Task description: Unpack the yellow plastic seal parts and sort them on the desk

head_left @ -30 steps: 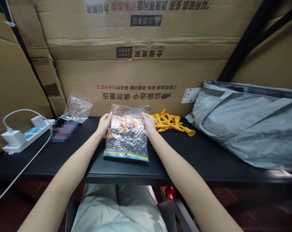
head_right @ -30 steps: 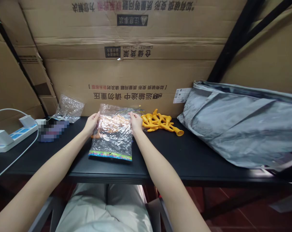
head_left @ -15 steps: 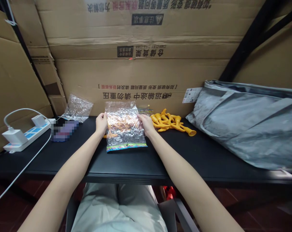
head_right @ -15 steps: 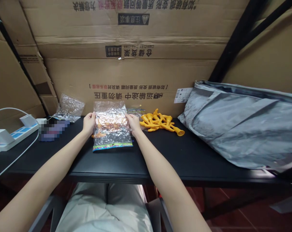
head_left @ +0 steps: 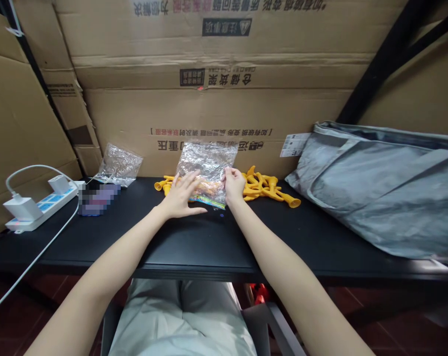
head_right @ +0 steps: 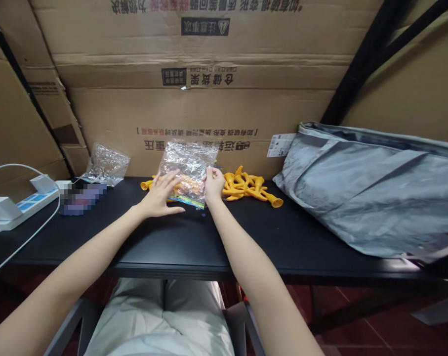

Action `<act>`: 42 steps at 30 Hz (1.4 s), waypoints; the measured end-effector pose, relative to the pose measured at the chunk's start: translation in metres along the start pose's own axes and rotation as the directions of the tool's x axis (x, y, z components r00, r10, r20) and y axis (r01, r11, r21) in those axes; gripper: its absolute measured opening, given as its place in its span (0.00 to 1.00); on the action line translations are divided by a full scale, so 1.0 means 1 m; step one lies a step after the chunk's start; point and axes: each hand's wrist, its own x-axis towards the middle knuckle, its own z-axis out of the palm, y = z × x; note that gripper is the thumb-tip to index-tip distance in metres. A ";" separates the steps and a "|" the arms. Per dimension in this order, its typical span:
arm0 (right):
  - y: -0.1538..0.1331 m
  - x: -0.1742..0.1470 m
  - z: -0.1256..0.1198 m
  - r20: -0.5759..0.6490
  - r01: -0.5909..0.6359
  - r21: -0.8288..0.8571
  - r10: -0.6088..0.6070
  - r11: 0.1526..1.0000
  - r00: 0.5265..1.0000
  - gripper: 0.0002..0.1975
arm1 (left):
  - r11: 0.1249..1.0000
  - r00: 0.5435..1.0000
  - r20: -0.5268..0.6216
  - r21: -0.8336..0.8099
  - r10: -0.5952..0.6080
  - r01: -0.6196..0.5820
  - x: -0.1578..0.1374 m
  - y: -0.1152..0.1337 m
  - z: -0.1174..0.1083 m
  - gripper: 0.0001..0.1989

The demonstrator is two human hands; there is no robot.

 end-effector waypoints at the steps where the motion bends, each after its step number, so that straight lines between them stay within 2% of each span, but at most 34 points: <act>1: -0.001 0.000 -0.001 -0.013 -0.003 0.012 0.003 1.000 1.000 0.17 | 0.997 0.997 0.046 0.047 0.058 -0.061 0.001 0.004 0.003 0.33; 3: -0.004 0.001 -0.001 -0.020 -0.005 0.034 0.005 0.999 1.000 0.18 | 0.984 0.990 0.078 0.120 0.122 -0.130 0.003 0.007 0.008 0.24; 4: -0.005 0.001 -0.001 -0.014 -0.006 0.043 0.006 0.999 1.000 0.18 | 0.978 0.988 0.074 0.148 0.138 -0.147 0.004 0.006 0.009 0.23; 10: -0.011 -0.003 0.005 0.036 0.008 0.101 -0.012 0.995 0.999 0.21 | 0.959 0.988 0.013 0.236 0.155 -0.154 0.013 -0.010 -0.001 0.24; 14: -0.013 -0.005 0.009 0.065 0.016 0.124 -0.025 0.992 0.998 0.20 | 0.952 0.986 0.017 0.258 0.166 -0.165 0.016 -0.010 -0.003 0.26; 18: -0.013 -0.003 0.009 -0.017 0.010 0.121 -0.008 0.993 1.000 0.19 | 0.944 0.974 0.020 0.242 0.225 -0.223 0.019 -0.006 0.002 0.26; 21: -0.014 0.000 0.005 -0.067 -0.043 0.140 0.053 0.989 0.996 0.19 | 0.943 0.969 0.033 0.227 0.244 -0.245 0.022 -0.008 0.001 0.24; 25: -0.016 0.000 0.002 0.019 -0.142 0.164 0.140 0.976 0.990 0.18 | 0.958 0.983 0.054 0.219 0.175 -0.183 0.026 -0.027 -0.013 0.24; 30: -0.016 -0.003 0.001 0.139 -0.173 0.125 0.155 0.977 0.978 0.15 | 0.968 0.998 0.009 0.241 -0.069 0.065 0.013 -0.078 -0.055 0.28; 32: -0.013 -0.004 0.001 0.150 -0.179 0.095 0.164 0.979 0.975 0.13 | 0.927 0.975 0.000 0.311 -0.222 0.211 -0.002 -0.104 -0.076 0.28; 35: -0.008 -0.004 0.001 0.164 -0.186 0.056 0.175 0.981 0.971 0.11 | 0.831 0.904 0.027 0.407 -0.427 0.380 -0.032 -0.142 -0.101 0.29; 38: -0.002 -0.004 0.002 0.167 -0.186 0.022 0.180 0.982 0.969 0.09 | 0.730 0.815 0.096 0.514 -0.572 0.451 -0.064 -0.171 -0.112 0.29; 42: 0.006 -0.005 0.002 0.190 -0.134 -0.055 0.142 0.990 0.972 0.07 | 0.628 0.676 0.184 0.595 -0.713 0.501 -0.090 -0.196 -0.108 0.27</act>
